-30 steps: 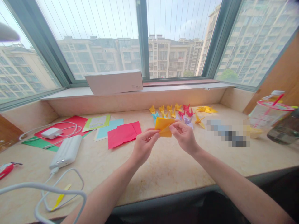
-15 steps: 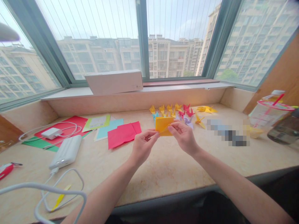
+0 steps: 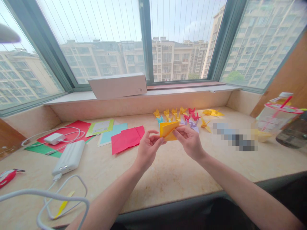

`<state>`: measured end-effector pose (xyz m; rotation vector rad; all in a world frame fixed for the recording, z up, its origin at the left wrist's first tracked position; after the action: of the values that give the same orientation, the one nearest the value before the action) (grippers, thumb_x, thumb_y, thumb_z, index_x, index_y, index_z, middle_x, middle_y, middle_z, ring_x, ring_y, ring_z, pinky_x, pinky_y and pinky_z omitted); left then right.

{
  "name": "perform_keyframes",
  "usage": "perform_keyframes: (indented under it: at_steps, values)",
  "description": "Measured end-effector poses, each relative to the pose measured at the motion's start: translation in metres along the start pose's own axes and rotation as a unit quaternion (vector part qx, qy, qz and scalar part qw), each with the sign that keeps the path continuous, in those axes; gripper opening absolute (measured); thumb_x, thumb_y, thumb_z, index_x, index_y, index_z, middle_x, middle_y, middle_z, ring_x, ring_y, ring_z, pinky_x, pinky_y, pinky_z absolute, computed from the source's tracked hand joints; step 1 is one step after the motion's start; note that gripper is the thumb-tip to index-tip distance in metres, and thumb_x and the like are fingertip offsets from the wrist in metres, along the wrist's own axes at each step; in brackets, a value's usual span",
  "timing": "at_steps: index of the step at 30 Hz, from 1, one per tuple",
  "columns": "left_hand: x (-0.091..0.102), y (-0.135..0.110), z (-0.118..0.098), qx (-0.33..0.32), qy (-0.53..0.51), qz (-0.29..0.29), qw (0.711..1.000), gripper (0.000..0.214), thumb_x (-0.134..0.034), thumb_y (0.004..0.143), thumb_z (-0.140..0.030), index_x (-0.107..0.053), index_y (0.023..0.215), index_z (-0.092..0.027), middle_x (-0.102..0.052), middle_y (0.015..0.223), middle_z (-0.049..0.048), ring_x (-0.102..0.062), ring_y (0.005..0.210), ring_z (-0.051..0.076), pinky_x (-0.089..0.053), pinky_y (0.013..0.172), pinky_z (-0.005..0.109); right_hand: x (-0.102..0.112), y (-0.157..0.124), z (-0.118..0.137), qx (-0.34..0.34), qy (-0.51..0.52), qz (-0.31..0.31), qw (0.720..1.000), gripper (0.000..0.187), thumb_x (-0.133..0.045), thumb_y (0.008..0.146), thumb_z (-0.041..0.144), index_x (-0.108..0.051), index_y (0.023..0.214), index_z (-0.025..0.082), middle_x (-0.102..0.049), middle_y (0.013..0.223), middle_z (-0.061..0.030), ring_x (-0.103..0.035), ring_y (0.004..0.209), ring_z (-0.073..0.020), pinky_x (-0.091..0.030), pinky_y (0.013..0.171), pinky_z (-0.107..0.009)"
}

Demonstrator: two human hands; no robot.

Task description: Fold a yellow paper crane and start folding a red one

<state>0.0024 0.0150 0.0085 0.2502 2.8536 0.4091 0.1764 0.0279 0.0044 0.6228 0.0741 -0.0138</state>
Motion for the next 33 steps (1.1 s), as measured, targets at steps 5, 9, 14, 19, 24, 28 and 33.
perform_keyframes:
  at_steps: [5,9,14,19,24,28,33]
  values:
    - [0.0005,0.002,-0.0007,0.001,0.004,0.0,1.0,0.037,-0.079,0.075,-0.031,-0.058,0.103,-0.017,-0.075,0.083,0.0031,-0.072,0.081,0.018,-0.058,0.08,0.035,0.0002,-0.0013,-0.0019,0.0,-0.006,0.002,1.0,0.022,-0.069,0.083,0.041,-0.068,0.083,0.02,-0.067,0.095,-0.0062,-0.066,0.085,-0.0187,-0.059,0.075,-0.032]
    - [-0.0002,-0.0003,0.0004,0.018,0.023,0.01,1.0,0.029,-0.076,0.078,-0.034,-0.066,0.096,-0.013,-0.075,0.089,0.0085,-0.073,0.082,0.021,-0.059,0.08,0.037,0.0007,-0.0017,-0.0046,-0.006,-0.003,-0.002,1.0,0.02,-0.07,0.082,0.041,-0.068,0.085,0.021,-0.067,0.098,-0.0064,-0.067,0.086,-0.0192,-0.059,0.077,-0.033]
    - [0.0004,-0.0019,0.0043,0.042,0.039,0.04,0.998,0.026,-0.07,0.084,-0.038,-0.069,0.091,-0.012,-0.076,0.079,0.0076,-0.074,0.076,0.021,-0.06,0.077,0.035,-0.0007,-0.0014,-0.0043,-0.022,0.01,-0.03,0.999,0.021,-0.073,0.079,0.039,-0.068,0.09,0.021,-0.07,0.094,-0.005,-0.069,0.086,-0.0196,-0.059,0.08,-0.035]
    - [0.0012,-0.0006,0.003,0.027,0.057,0.044,0.997,0.023,-0.069,0.085,-0.035,-0.07,0.091,-0.013,-0.076,0.079,0.0068,-0.074,0.076,0.02,-0.06,0.077,0.034,-0.0028,0.0012,-0.0028,-0.023,0.018,-0.065,0.997,0.026,-0.077,0.075,0.039,-0.065,0.091,0.023,-0.072,0.087,-0.0032,-0.069,0.081,-0.0188,-0.059,0.075,-0.035]
    - [0.0004,-0.0026,-0.0003,0.027,0.072,0.044,0.996,0.027,-0.068,0.085,-0.039,-0.069,0.09,-0.012,-0.076,0.079,0.0087,-0.074,0.075,0.021,-0.06,0.075,0.034,-0.0022,0.0034,-0.0053,-0.032,0.044,-0.067,0.996,0.024,-0.079,0.073,0.035,-0.066,0.089,0.023,-0.071,0.085,-0.0016,-0.068,0.078,-0.0165,-0.057,0.072,-0.03]
    - [-0.0004,-0.0046,0.0003,0.03,0.085,0.059,0.994,0.033,-0.068,0.084,-0.043,-0.069,0.09,-0.011,-0.076,0.082,0.0105,-0.074,0.073,0.021,-0.059,0.071,0.032,-0.003,0.0019,-0.0077,-0.039,0.047,-0.061,0.996,0.025,-0.08,0.071,0.034,-0.065,0.088,0.022,-0.072,0.084,-0.0014,-0.068,0.079,-0.0163,-0.057,0.072,-0.03]
    - [0.0,-0.002,0.0059,0.061,0.088,0.058,0.993,0.037,-0.069,0.081,-0.046,-0.068,0.086,-0.009,-0.074,0.075,0.0099,-0.072,0.065,0.02,-0.058,0.064,0.031,-0.0072,-0.0009,-0.0078,-0.055,0.053,-0.043,0.996,0.024,-0.079,0.072,0.033,-0.065,0.087,0.021,-0.073,0.082,-0.001,-0.069,0.077,-0.0163,-0.057,0.071,-0.029]
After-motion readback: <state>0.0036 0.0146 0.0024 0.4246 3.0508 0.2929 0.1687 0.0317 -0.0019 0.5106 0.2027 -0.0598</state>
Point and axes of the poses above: each hand's wrist, its own y-axis towards the middle knuckle, its own x-axis out of the back of the hand, z = x × y, the point moved 1 cm from there along y, towards the middle knuckle
